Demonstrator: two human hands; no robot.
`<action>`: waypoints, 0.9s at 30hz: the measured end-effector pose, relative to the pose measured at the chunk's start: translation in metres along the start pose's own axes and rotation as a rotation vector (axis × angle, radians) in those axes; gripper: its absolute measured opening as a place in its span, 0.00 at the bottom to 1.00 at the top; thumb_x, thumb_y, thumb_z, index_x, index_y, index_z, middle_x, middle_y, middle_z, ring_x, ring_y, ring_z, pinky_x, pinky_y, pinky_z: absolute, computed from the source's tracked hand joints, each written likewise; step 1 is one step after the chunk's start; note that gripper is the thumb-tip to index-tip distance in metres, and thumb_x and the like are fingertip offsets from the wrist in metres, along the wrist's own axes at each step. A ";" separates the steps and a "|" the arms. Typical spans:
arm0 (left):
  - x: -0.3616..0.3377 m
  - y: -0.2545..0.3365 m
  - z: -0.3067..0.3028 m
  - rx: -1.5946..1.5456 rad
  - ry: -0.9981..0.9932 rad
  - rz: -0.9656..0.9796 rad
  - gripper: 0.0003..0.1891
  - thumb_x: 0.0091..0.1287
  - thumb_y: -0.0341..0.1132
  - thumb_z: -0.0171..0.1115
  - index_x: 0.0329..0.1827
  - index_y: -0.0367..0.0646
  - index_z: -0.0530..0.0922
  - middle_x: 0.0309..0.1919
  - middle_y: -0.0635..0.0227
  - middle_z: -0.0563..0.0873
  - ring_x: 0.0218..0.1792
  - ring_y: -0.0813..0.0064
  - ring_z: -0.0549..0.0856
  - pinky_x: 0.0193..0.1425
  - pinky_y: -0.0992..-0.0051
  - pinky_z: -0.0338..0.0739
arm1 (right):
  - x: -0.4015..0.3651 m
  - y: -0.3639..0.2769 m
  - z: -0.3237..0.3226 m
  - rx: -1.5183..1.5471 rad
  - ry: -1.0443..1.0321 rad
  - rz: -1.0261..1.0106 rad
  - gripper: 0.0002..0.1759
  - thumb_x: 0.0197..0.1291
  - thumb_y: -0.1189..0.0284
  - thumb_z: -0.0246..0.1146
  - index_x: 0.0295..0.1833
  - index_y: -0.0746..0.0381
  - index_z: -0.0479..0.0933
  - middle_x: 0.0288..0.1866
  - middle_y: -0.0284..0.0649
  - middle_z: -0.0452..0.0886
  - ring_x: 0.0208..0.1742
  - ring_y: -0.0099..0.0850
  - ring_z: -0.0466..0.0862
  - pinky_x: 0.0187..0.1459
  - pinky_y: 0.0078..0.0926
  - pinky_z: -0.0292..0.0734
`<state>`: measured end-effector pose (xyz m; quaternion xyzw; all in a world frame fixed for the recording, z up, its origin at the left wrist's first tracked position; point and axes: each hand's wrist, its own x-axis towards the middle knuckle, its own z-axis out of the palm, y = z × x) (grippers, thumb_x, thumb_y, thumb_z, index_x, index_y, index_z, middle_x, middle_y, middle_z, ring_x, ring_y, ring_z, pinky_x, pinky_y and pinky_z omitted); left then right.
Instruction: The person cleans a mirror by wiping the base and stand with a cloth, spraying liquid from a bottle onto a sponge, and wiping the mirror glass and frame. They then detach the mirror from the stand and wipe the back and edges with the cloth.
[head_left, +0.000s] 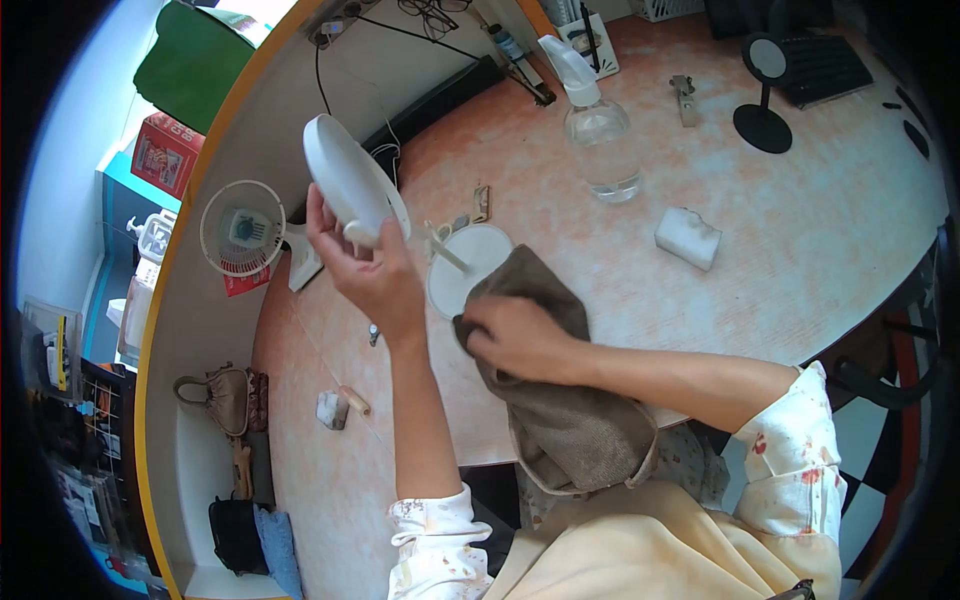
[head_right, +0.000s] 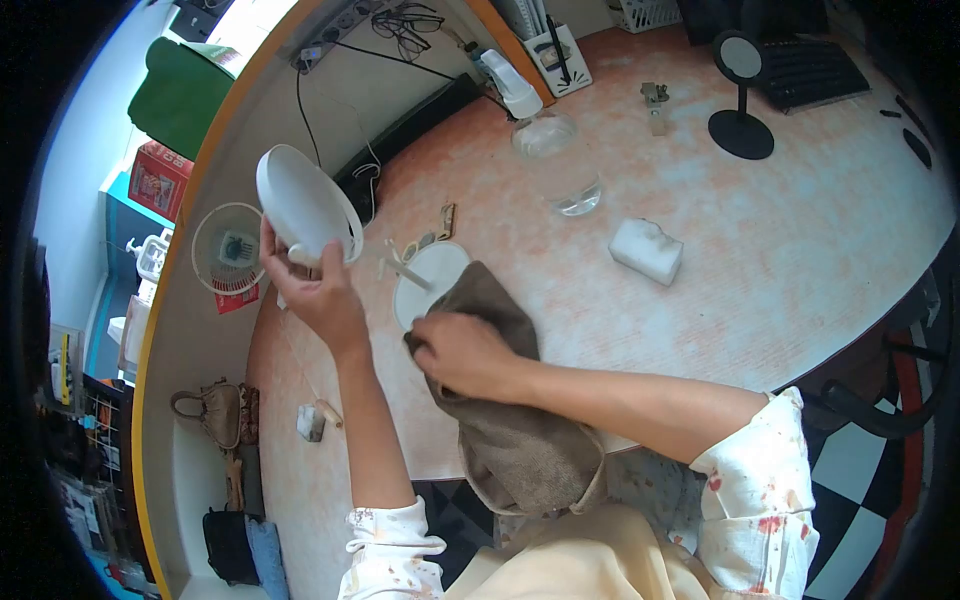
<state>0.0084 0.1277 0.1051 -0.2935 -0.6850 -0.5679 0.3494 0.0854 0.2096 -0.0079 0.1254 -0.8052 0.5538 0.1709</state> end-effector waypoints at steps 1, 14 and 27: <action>0.001 -0.003 -0.011 0.004 0.006 -0.023 0.36 0.58 0.19 0.59 0.74 0.38 0.62 0.65 0.57 0.72 0.65 0.63 0.76 0.67 0.67 0.73 | 0.005 0.000 -0.009 0.053 0.021 0.116 0.14 0.59 0.67 0.58 0.43 0.66 0.81 0.36 0.57 0.83 0.42 0.57 0.83 0.46 0.49 0.78; 0.011 -0.048 -0.076 -0.663 0.039 -0.346 0.20 0.67 0.30 0.62 0.63 0.40 0.75 0.56 0.66 0.82 0.58 0.73 0.81 0.65 0.69 0.74 | 0.051 0.022 -0.028 0.026 0.484 -0.030 0.12 0.61 0.71 0.60 0.48 0.66 0.79 0.41 0.54 0.84 0.46 0.50 0.84 0.49 0.41 0.77; 0.027 -0.040 -0.077 -0.538 0.009 -0.325 0.23 0.69 0.49 0.68 0.56 0.40 0.78 0.50 0.68 0.85 0.52 0.77 0.82 0.59 0.71 0.75 | 0.047 0.024 -0.030 -0.090 0.132 0.083 0.16 0.59 0.77 0.62 0.53 0.58 0.81 0.41 0.48 0.83 0.45 0.47 0.82 0.51 0.40 0.76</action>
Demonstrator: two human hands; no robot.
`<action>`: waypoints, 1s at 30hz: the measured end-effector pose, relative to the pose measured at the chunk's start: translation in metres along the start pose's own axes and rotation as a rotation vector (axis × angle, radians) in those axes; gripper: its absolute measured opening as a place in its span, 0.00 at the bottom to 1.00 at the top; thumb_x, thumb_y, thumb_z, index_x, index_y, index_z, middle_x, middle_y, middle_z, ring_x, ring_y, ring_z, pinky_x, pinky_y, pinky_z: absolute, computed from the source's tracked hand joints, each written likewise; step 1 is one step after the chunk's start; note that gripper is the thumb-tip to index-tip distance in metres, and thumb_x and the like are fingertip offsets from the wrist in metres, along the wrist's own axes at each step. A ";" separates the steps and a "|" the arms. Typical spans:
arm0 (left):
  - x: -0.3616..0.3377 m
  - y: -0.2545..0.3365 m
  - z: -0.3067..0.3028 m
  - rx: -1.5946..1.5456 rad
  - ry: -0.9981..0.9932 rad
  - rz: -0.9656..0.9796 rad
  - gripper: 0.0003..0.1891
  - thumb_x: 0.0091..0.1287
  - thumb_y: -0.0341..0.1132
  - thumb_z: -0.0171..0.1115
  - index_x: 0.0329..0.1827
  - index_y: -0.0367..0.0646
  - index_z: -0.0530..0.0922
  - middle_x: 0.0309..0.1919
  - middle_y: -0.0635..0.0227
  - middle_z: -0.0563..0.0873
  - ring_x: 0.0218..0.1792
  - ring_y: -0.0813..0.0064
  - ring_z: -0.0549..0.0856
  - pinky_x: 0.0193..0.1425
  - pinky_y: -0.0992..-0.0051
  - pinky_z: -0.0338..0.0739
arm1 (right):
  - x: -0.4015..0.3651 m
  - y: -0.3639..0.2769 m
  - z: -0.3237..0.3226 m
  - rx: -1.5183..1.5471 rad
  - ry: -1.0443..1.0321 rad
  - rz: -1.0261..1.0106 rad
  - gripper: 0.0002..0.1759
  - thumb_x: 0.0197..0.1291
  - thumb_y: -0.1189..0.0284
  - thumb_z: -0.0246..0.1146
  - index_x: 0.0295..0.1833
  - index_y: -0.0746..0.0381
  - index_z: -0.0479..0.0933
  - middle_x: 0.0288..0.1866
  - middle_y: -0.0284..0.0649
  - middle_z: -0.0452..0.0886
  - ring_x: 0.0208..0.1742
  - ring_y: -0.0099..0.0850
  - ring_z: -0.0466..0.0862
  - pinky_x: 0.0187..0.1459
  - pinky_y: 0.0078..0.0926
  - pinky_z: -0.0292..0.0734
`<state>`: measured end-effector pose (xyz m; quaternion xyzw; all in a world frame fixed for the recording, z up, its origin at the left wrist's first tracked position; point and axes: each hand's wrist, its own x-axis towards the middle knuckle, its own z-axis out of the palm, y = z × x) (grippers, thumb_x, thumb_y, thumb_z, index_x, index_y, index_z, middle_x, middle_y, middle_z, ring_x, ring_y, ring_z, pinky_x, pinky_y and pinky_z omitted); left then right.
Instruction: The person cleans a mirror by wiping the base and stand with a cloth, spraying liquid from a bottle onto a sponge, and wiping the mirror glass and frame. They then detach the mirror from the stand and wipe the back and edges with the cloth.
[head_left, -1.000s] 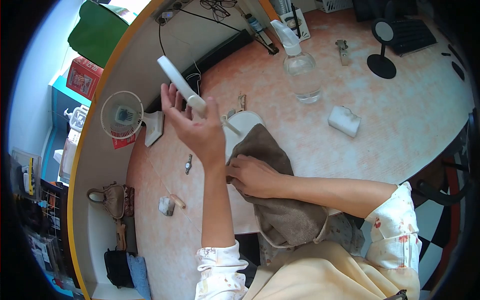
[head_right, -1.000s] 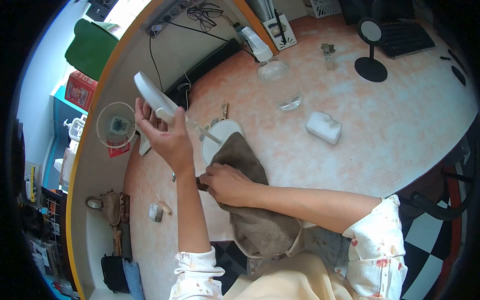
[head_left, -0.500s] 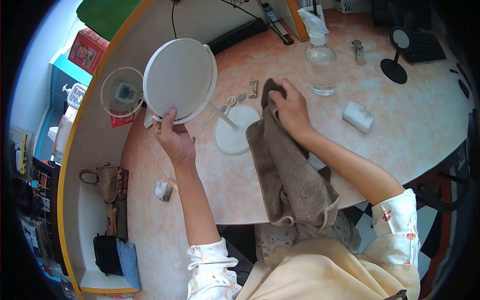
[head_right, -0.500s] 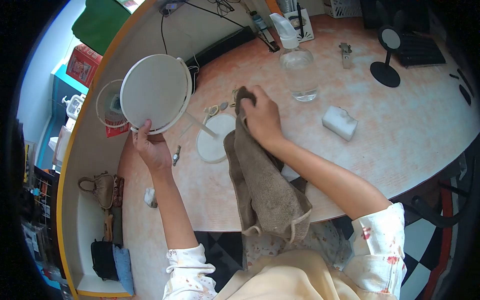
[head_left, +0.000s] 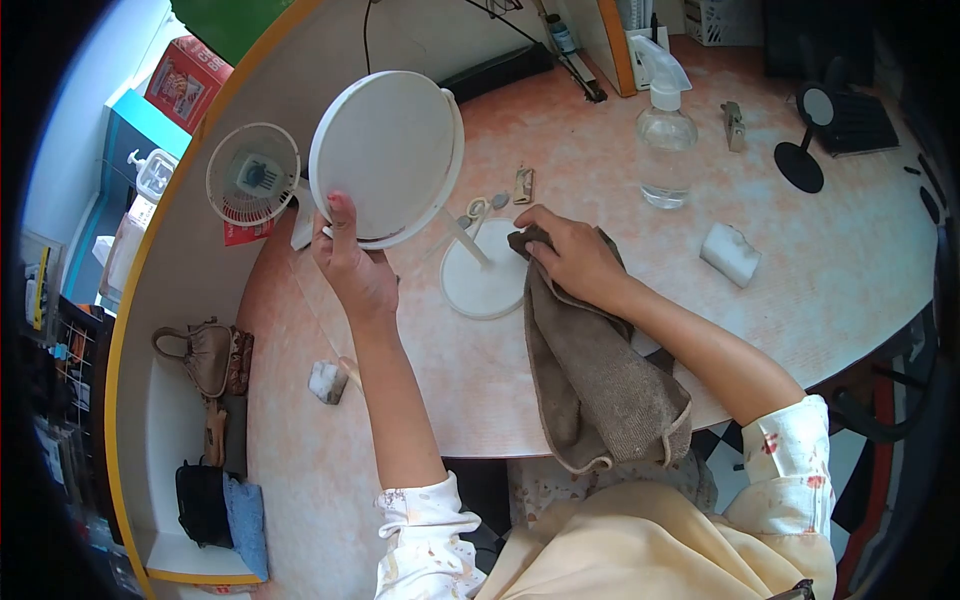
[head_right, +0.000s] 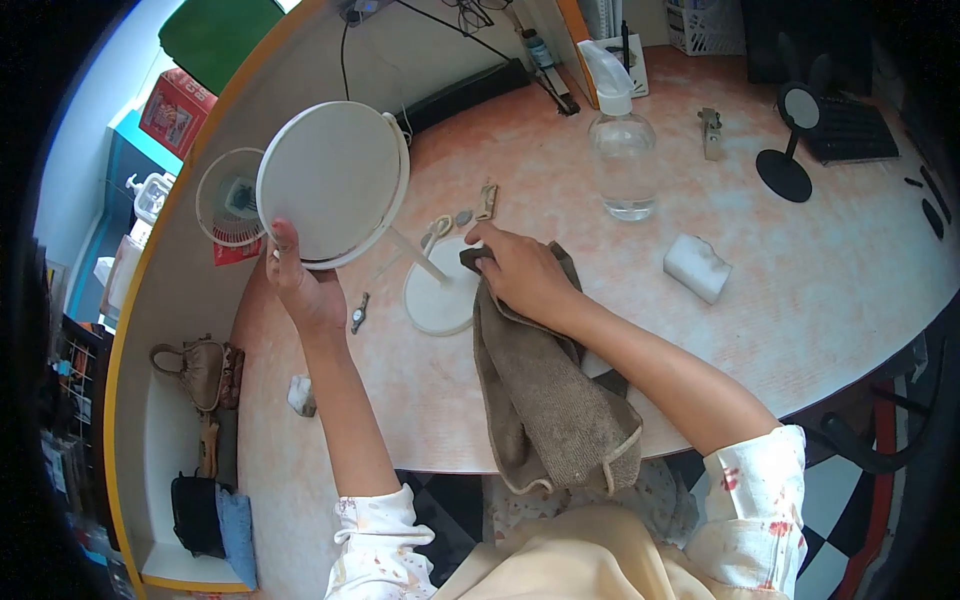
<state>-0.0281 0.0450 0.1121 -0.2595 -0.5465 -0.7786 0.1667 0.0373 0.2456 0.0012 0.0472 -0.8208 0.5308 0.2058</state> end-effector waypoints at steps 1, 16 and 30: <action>-0.001 -0.001 0.000 0.005 0.014 0.007 0.23 0.69 0.49 0.69 0.54 0.40 0.79 0.49 0.68 0.85 0.51 0.77 0.83 0.58 0.72 0.75 | -0.003 0.002 0.003 -0.120 -0.016 -0.091 0.15 0.59 0.77 0.61 0.53 0.57 0.81 0.42 0.47 0.83 0.46 0.46 0.82 0.52 0.40 0.75; -0.007 0.000 0.009 0.031 0.077 0.048 0.23 0.68 0.49 0.69 0.54 0.38 0.79 0.50 0.68 0.85 0.51 0.78 0.82 0.58 0.73 0.75 | -0.019 0.007 0.021 -0.649 -0.029 -0.466 0.15 0.60 0.73 0.58 0.51 0.55 0.83 0.48 0.42 0.78 0.54 0.40 0.77 0.57 0.41 0.71; -0.020 -0.042 -0.018 0.092 -0.017 -0.012 0.22 0.68 0.35 0.70 0.61 0.34 0.76 0.54 0.62 0.83 0.55 0.74 0.82 0.63 0.72 0.75 | -0.091 -0.004 -0.160 -1.042 0.204 -0.041 0.21 0.60 0.65 0.67 0.56 0.63 0.77 0.48 0.47 0.82 0.54 0.46 0.81 0.52 0.43 0.75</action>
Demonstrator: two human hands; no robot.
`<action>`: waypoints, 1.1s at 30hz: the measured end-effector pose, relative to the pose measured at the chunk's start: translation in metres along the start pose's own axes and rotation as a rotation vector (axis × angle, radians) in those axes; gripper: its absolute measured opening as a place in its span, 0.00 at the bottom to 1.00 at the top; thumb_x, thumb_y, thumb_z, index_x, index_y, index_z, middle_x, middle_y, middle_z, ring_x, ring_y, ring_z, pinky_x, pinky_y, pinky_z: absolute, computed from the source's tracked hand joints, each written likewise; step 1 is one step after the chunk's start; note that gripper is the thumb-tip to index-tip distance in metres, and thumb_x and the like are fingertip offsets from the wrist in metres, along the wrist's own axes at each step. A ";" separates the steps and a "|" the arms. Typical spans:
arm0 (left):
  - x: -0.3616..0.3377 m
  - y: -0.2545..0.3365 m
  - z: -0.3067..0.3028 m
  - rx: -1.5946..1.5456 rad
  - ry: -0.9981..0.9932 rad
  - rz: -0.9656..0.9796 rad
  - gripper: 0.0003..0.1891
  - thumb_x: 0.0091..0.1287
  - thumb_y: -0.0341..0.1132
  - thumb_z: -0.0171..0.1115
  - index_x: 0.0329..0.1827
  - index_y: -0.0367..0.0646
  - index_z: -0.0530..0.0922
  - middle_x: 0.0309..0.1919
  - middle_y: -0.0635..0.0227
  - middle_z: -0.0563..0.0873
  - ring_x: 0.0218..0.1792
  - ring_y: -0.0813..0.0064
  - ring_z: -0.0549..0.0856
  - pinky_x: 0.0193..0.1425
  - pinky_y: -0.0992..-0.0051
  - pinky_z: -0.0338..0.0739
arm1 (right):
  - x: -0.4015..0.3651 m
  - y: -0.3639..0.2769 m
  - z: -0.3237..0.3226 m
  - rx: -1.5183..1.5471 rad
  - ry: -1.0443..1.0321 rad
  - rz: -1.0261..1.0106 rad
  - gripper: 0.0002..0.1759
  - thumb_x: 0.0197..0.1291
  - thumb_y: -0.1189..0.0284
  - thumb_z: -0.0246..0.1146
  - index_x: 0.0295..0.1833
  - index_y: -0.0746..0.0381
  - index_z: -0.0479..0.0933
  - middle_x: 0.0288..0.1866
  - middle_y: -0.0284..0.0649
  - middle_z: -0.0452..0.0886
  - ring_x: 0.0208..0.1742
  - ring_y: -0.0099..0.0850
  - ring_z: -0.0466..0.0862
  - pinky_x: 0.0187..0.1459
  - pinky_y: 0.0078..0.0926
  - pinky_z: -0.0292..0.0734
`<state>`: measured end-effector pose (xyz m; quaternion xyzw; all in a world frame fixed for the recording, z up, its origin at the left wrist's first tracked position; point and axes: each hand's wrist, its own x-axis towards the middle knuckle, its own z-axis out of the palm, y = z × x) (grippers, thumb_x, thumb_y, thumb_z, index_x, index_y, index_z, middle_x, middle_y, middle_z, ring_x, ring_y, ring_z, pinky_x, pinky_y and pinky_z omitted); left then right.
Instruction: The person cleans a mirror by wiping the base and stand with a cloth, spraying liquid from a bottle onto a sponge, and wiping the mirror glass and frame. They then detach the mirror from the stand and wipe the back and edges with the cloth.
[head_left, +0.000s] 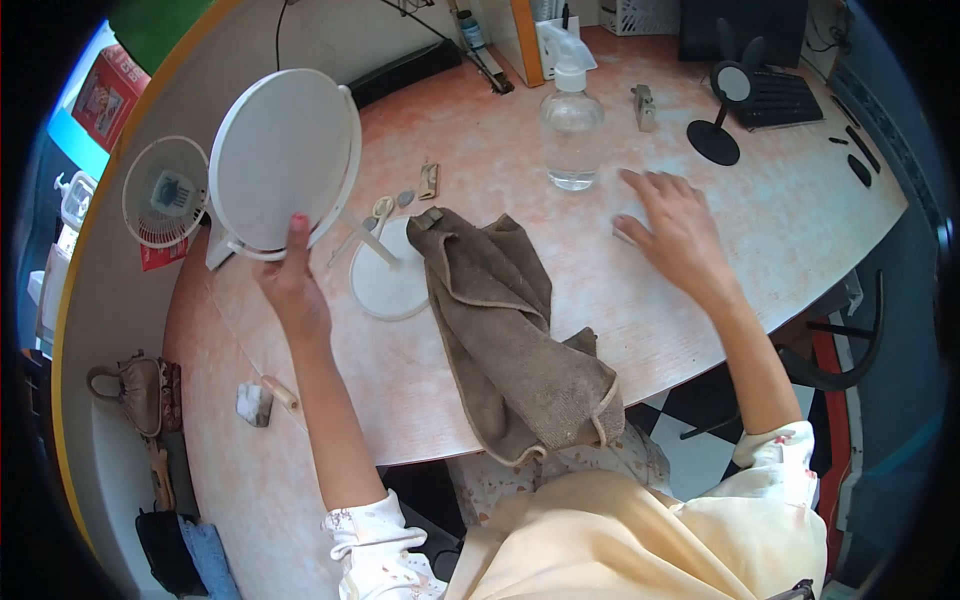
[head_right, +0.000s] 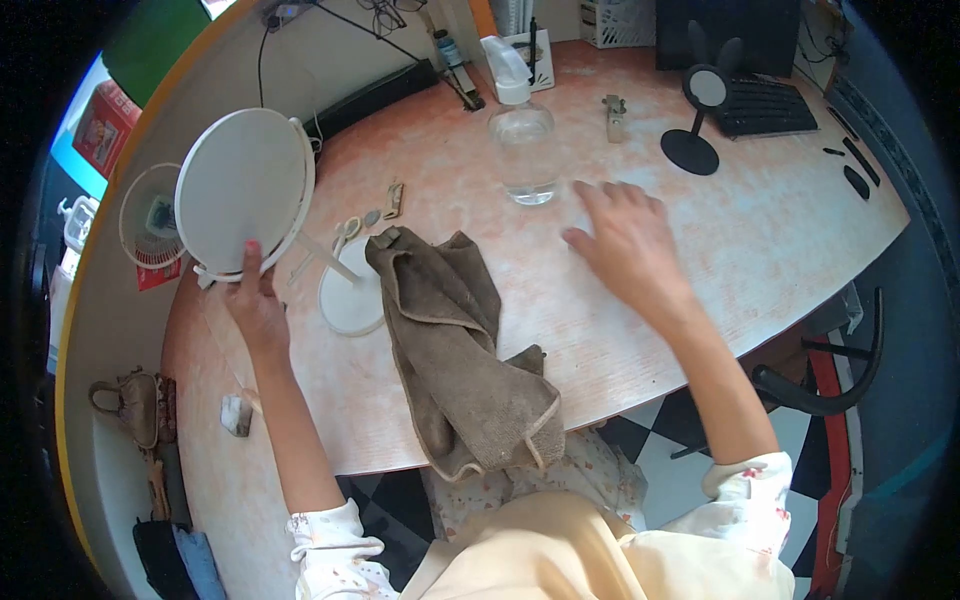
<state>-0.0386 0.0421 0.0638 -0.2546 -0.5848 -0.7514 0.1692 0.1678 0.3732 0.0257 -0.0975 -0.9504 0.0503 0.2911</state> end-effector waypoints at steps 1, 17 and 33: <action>-0.002 0.000 0.003 0.014 0.001 -0.031 0.22 0.68 0.34 0.69 0.61 0.34 0.76 0.55 0.61 0.83 0.56 0.73 0.82 0.63 0.69 0.78 | -0.009 0.010 -0.004 0.000 -0.124 0.058 0.23 0.60 0.65 0.67 0.58 0.63 0.76 0.49 0.47 0.82 0.55 0.46 0.80 0.52 0.43 0.75; -0.018 -0.013 0.005 -0.052 -0.013 -0.194 0.21 0.71 0.41 0.66 0.58 0.35 0.75 0.53 0.58 0.84 0.53 0.60 0.87 0.60 0.61 0.82 | 0.083 -0.150 0.065 1.210 0.053 -0.127 0.22 0.52 0.76 0.65 0.56 0.62 0.76 0.50 0.44 0.80 0.53 0.39 0.80 0.56 0.35 0.75; -0.016 -0.011 0.008 0.051 0.027 -0.235 0.19 0.72 0.40 0.61 0.55 0.32 0.77 0.47 0.49 0.88 0.49 0.60 0.89 0.54 0.64 0.85 | 0.127 -0.186 0.097 0.706 0.639 -0.772 0.08 0.47 0.78 0.66 0.36 0.61 0.79 0.35 0.35 0.77 0.40 0.33 0.80 0.40 0.29 0.81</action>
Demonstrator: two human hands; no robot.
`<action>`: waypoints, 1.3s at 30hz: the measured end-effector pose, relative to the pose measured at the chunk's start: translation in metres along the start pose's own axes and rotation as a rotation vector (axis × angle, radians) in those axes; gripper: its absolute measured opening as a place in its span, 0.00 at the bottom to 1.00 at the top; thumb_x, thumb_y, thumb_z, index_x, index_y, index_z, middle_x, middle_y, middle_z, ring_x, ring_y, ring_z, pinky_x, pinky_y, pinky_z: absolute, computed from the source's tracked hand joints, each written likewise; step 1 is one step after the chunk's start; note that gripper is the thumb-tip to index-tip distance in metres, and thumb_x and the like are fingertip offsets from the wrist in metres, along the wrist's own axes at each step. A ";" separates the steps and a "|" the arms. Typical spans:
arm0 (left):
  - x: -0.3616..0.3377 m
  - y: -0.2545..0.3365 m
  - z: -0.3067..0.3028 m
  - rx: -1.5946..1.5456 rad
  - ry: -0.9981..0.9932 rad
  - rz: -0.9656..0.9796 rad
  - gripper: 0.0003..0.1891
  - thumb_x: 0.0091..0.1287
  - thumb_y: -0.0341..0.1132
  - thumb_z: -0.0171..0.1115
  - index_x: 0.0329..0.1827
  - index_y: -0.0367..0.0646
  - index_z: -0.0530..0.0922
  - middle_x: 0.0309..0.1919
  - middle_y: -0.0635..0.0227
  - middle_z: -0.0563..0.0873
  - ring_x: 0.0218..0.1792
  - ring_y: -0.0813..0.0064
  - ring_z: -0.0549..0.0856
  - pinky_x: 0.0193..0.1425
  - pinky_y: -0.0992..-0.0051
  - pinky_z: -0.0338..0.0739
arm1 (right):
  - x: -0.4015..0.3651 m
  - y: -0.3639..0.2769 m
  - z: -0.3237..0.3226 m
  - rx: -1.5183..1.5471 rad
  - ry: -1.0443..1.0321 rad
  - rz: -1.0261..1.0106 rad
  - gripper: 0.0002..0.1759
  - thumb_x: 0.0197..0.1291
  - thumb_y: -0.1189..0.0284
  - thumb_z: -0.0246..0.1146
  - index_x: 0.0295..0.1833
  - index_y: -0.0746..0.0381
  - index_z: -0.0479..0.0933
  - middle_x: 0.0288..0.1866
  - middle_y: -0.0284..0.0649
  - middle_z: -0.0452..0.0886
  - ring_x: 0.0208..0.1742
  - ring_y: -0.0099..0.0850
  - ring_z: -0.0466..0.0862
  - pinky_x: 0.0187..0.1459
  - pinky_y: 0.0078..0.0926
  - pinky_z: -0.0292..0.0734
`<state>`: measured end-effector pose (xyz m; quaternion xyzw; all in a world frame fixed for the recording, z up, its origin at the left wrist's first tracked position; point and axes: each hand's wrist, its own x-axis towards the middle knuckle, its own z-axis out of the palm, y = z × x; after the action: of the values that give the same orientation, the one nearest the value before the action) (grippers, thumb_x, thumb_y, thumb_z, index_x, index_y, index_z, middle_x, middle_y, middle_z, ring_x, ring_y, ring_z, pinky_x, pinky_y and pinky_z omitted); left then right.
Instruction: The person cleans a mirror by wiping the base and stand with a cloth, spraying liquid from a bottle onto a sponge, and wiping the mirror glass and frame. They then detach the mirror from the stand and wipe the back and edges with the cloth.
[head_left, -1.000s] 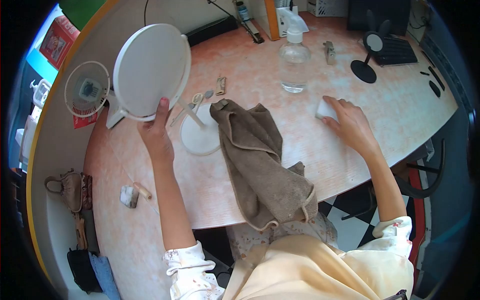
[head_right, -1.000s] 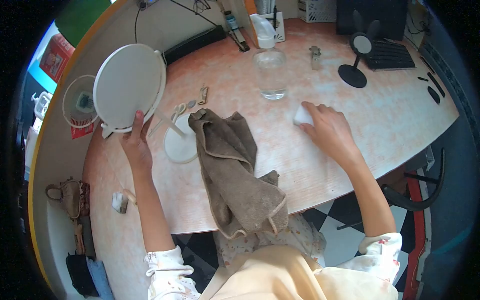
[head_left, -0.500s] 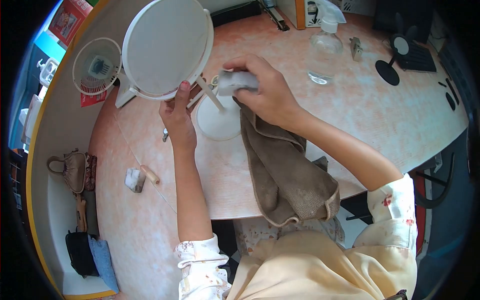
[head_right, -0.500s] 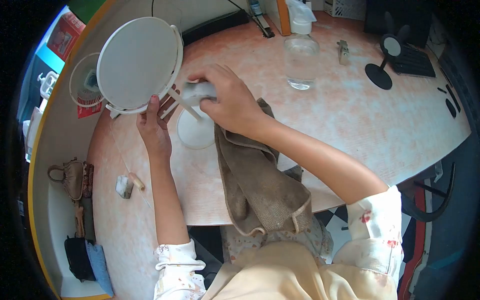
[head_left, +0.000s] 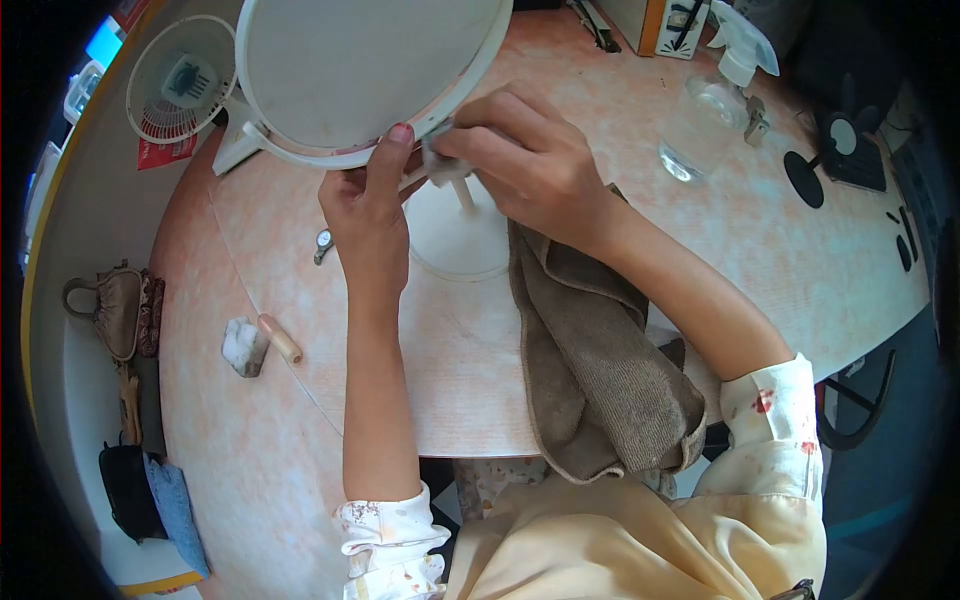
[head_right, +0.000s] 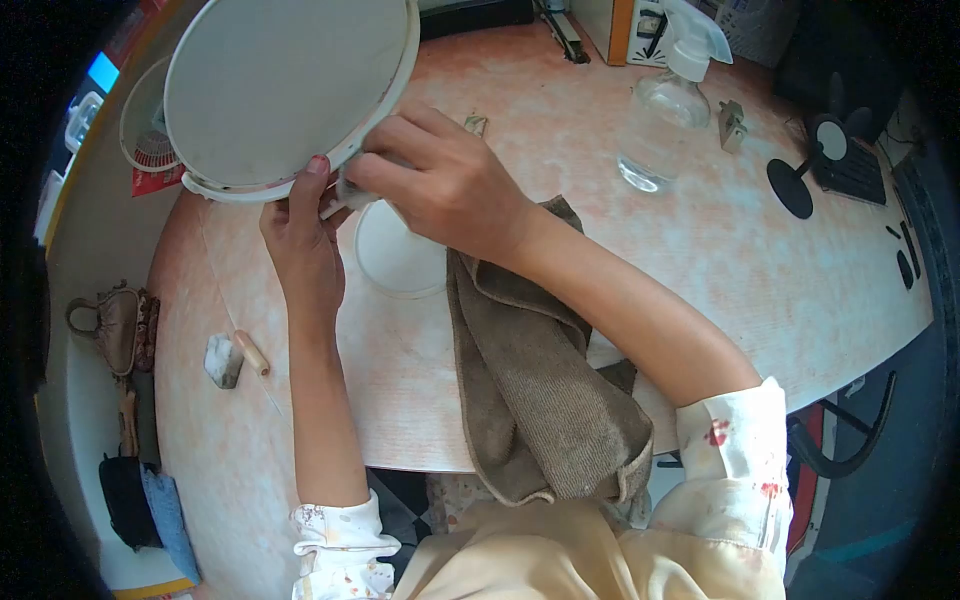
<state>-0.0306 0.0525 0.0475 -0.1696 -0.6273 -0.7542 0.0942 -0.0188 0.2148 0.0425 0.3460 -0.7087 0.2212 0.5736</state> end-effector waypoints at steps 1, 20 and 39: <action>0.000 -0.001 -0.001 0.020 0.003 -0.009 0.19 0.72 0.40 0.60 0.55 0.32 0.77 0.46 0.49 0.88 0.49 0.60 0.89 0.54 0.64 0.85 | -0.005 -0.001 0.002 0.005 -0.041 0.023 0.09 0.47 0.79 0.66 0.37 0.61 0.80 0.35 0.36 0.77 0.40 0.34 0.80 0.40 0.30 0.80; -0.002 0.002 0.005 -0.035 -0.010 0.026 0.21 0.72 0.42 0.63 0.57 0.32 0.77 0.47 0.50 0.88 0.50 0.59 0.89 0.56 0.62 0.84 | -0.045 -0.006 -0.017 0.357 -0.327 0.635 0.18 0.53 0.80 0.68 0.52 0.62 0.81 0.46 0.36 0.83 0.48 0.32 0.83 0.52 0.29 0.80; -0.005 0.003 0.005 -0.068 0.062 0.104 0.20 0.69 0.40 0.67 0.52 0.29 0.78 0.46 0.55 0.86 0.46 0.63 0.89 0.56 0.64 0.85 | 0.006 -0.006 -0.054 1.270 0.160 1.420 0.21 0.59 0.77 0.68 0.55 0.67 0.70 0.50 0.44 0.80 0.54 0.34 0.83 0.58 0.41 0.83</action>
<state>-0.0247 0.0562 0.0489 -0.1818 -0.5883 -0.7741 0.1466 0.0201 0.2477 0.0613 0.0659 -0.4595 0.8839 0.0574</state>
